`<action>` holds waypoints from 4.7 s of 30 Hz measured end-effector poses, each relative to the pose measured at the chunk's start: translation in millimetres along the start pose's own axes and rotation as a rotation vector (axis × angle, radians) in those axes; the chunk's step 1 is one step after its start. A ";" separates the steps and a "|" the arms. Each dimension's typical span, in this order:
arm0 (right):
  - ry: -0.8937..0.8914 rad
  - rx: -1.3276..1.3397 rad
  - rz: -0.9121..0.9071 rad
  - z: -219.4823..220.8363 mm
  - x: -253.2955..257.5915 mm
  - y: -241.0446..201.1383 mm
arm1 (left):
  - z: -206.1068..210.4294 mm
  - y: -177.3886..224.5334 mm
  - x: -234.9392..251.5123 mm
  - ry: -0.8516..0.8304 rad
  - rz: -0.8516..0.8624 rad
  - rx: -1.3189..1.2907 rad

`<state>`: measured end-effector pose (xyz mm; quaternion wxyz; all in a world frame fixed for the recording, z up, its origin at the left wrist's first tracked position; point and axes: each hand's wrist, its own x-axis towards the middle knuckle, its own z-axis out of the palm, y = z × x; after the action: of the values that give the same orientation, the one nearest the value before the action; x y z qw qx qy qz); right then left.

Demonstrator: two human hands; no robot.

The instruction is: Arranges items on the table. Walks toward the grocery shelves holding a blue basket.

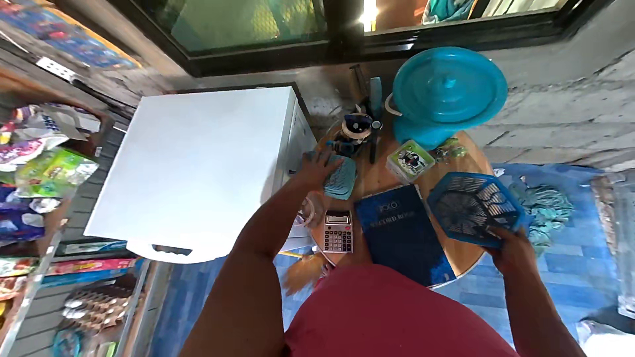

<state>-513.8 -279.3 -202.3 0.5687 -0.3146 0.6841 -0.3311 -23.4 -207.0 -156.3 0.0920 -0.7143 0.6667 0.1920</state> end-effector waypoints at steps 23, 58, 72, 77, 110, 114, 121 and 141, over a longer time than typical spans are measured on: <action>0.344 0.288 -0.087 31.9 -206.2 101.6 | -18.7 -29.4 -9.9 0.159 0.349 -0.054; 0.053 0.312 0.074 65.3 22.2 16.1 | 13.6 -41.8 -3.9 -0.029 0.207 0.067; -0.107 -0.709 -0.121 14.3 -49.1 112.6 | 26.2 3.2 11.0 0.102 -0.180 -0.093; 0.027 -0.247 -0.028 23.9 -30.7 85.2 | 19.9 -0.3 4.5 0.047 -0.148 -0.134; -0.975 -0.805 -0.514 220.9 -229.9 112.1 | 62.1 -63.0 -360.2 0.573 -0.345 -1.432; -0.788 -1.179 -0.548 224.3 -224.2 153.7 | 86.1 -108.6 -435.0 0.790 -0.432 -1.668; -0.753 -1.202 -0.560 241.5 -214.5 133.3 | 102.9 -130.8 -466.1 1.090 -0.744 -1.895; -1.501 -0.419 -1.651 377.2 -324.1 78.3 | 156.2 -47.1 -534.6 1.321 -0.972 -2.235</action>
<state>-95.6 -8.1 -131.7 0.3792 -0.8774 -0.2042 -0.2114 -20.6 348.2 -92.0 -0.7953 -0.5239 -0.2328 0.1972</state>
